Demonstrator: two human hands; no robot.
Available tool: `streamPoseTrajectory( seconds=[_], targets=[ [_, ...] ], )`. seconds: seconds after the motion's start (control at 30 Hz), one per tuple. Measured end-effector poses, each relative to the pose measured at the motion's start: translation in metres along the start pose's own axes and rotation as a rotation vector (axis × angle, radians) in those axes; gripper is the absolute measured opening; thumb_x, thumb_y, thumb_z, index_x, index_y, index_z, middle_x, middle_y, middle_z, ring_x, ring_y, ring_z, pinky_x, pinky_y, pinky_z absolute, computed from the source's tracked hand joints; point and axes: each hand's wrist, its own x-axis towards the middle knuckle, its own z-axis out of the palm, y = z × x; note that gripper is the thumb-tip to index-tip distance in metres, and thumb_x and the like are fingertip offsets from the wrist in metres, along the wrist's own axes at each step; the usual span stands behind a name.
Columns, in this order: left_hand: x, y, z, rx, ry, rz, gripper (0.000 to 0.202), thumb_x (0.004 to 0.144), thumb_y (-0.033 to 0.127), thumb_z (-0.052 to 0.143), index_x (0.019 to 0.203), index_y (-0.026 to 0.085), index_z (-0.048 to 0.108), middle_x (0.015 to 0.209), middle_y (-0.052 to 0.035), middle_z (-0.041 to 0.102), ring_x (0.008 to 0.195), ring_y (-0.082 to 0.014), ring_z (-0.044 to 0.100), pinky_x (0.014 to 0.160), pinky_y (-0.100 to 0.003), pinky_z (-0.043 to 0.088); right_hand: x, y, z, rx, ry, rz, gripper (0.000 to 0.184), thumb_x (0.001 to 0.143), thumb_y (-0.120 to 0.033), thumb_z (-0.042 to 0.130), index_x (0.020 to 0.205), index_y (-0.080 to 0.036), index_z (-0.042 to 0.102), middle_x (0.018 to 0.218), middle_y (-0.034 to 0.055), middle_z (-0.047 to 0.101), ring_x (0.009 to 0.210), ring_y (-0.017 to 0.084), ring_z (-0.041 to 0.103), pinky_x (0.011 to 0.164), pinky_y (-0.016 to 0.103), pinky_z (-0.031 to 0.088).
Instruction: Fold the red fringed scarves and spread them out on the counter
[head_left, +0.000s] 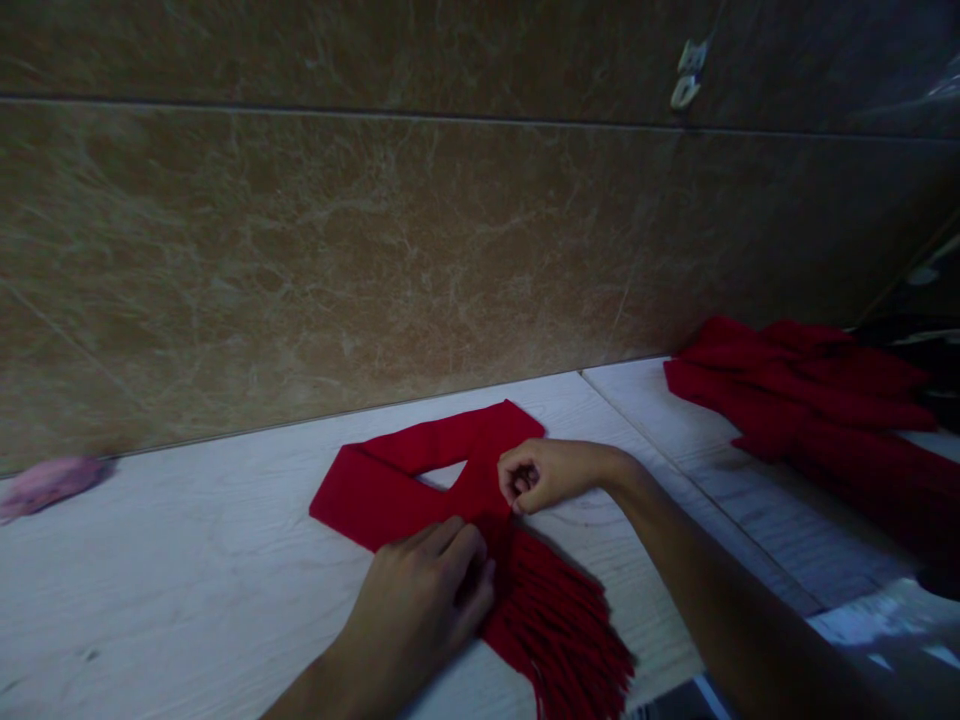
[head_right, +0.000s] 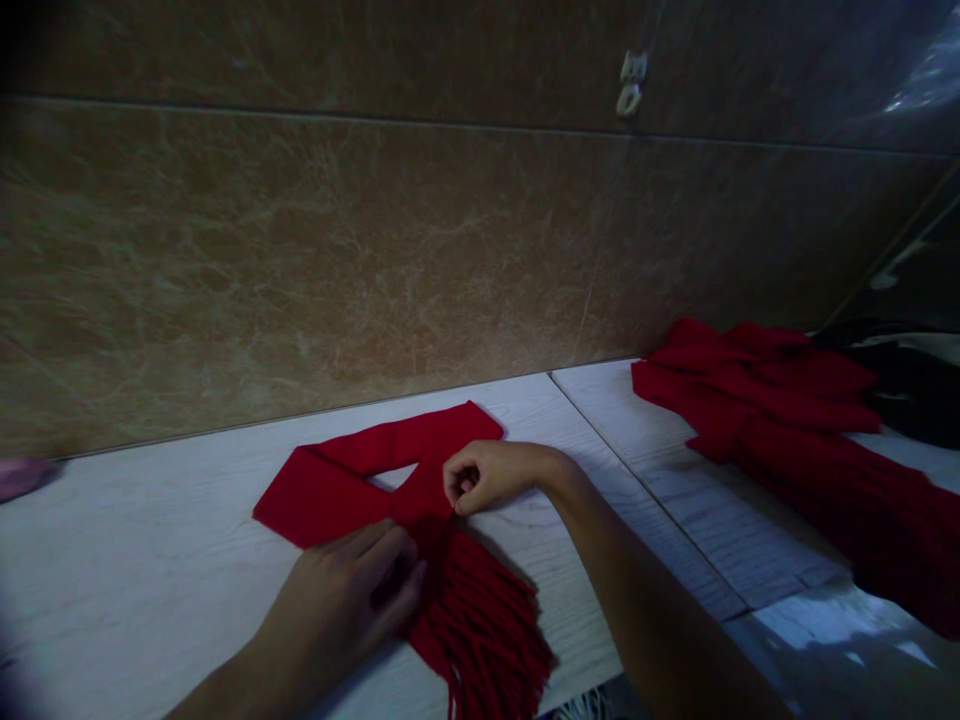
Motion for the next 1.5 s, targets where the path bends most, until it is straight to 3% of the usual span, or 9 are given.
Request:
streamPoseTrajectory(
  seconds=[0.53, 0.67, 0.8, 0.9, 1.03, 1.1, 1.2, 1.33, 1.5],
  targets=[
    [-0.003, -0.001, 0.005, -0.007, -0.071, 0.118, 0.015, 0.093, 0.021, 0.059, 0.079, 0.021, 0.064, 0.070, 0.0029, 0.068, 0.054, -0.0130, 0.063, 0.047, -0.024, 0.037, 0.003, 0.002, 0.002, -0.081, -0.013, 0.026, 0.011, 0.068, -0.005, 0.067, 0.073, -0.015, 0.070, 0.075, -0.0040, 0.060, 0.065, 0.008, 0.050, 0.058, 0.019, 0.038],
    [0.001, -0.005, -0.002, -0.048, 0.070, 0.153, 0.035, 0.101, 0.030, 0.049, 0.069, 0.021, 0.062, 0.061, 0.0021, 0.062, 0.051, -0.0130, 0.056, 0.049, -0.026, 0.040, 0.000, 0.003, 0.002, -0.112, -0.030, 0.035, 0.010, 0.068, -0.007, 0.069, 0.074, -0.015, 0.073, 0.075, -0.0035, 0.061, 0.064, 0.008, 0.051, 0.058, 0.019, 0.038],
    [0.011, -0.017, -0.002, 0.056, 0.211, 0.093, 0.030, 0.103, 0.031, 0.043, 0.111, 0.020, 0.070, 0.111, -0.0084, 0.074, 0.105, -0.0231, 0.067, 0.088, -0.039, 0.056, -0.006, 0.002, -0.010, -0.022, -0.030, 0.054, 0.012, 0.076, -0.026, 0.073, 0.071, -0.015, 0.072, 0.067, -0.0028, 0.062, 0.060, 0.009, 0.051, 0.056, 0.021, 0.038],
    [0.014, -0.024, 0.005, 0.149, 0.103, 0.094, 0.047, 0.103, 0.036, 0.042, 0.146, 0.017, 0.050, 0.151, -0.0108, 0.054, 0.143, -0.0255, 0.045, 0.115, -0.048, 0.043, -0.004, 0.002, -0.017, -0.003, 0.279, 0.028, 0.040, 0.089, -0.048, 0.062, 0.067, -0.015, 0.069, 0.061, -0.0013, 0.061, 0.057, 0.011, 0.050, 0.055, 0.023, 0.039],
    [0.011, -0.022, 0.012, 0.213, -0.053, 0.129, 0.055, 0.105, 0.041, 0.038, 0.153, 0.015, 0.040, 0.158, -0.0099, 0.043, 0.150, -0.0247, 0.035, 0.121, -0.049, 0.036, 0.014, 0.004, -0.006, -0.229, 0.776, -0.150, 0.036, 0.098, -0.042, 0.051, 0.087, -0.016, 0.074, 0.090, 0.0074, 0.073, 0.086, 0.017, 0.065, 0.082, 0.032, 0.051],
    [0.010, -0.018, 0.012, 0.243, -0.064, 0.146, 0.056, 0.105, 0.043, 0.037, 0.153, 0.015, 0.041, 0.159, -0.0103, 0.041, 0.151, -0.0260, 0.032, 0.121, -0.051, 0.035, 0.023, 0.005, 0.007, -0.365, 0.702, -0.201, 0.035, 0.101, -0.039, 0.049, 0.116, -0.018, 0.073, 0.127, 0.0133, 0.069, 0.121, 0.022, 0.060, 0.106, 0.041, 0.044],
    [0.010, -0.013, 0.010, 0.268, -0.066, 0.157, 0.057, 0.104, 0.046, 0.038, 0.151, 0.014, 0.045, 0.156, -0.0119, 0.043, 0.149, -0.0285, 0.035, 0.121, -0.054, 0.034, 0.032, 0.004, 0.025, -0.534, 0.479, -0.137, 0.046, 0.105, -0.039, 0.038, 0.146, -0.023, 0.053, 0.161, 0.0113, 0.040, 0.152, 0.025, 0.028, 0.123, 0.054, 0.020],
    [0.011, -0.010, 0.009, 0.249, -0.117, 0.114, 0.055, 0.103, 0.043, 0.038, 0.150, 0.014, 0.047, 0.153, -0.0128, 0.048, 0.145, -0.0281, 0.042, 0.119, -0.054, 0.038, 0.038, 0.003, 0.035, -0.673, 0.356, -0.028, 0.054, 0.108, -0.044, 0.028, 0.155, -0.022, 0.040, 0.166, 0.0111, 0.029, 0.156, 0.024, 0.016, 0.125, 0.058, 0.005],
    [0.008, -0.015, 0.007, 0.195, -0.180, 0.104, 0.057, 0.103, 0.049, 0.039, 0.154, 0.025, 0.040, 0.159, -0.0107, 0.039, 0.147, -0.0312, 0.038, 0.118, -0.060, 0.036, 0.041, 0.010, 0.029, -0.729, 0.388, 0.092, 0.060, 0.106, -0.053, 0.029, 0.155, -0.022, 0.042, 0.165, 0.0125, 0.030, 0.155, 0.029, 0.019, 0.125, 0.059, 0.007]
  ],
)
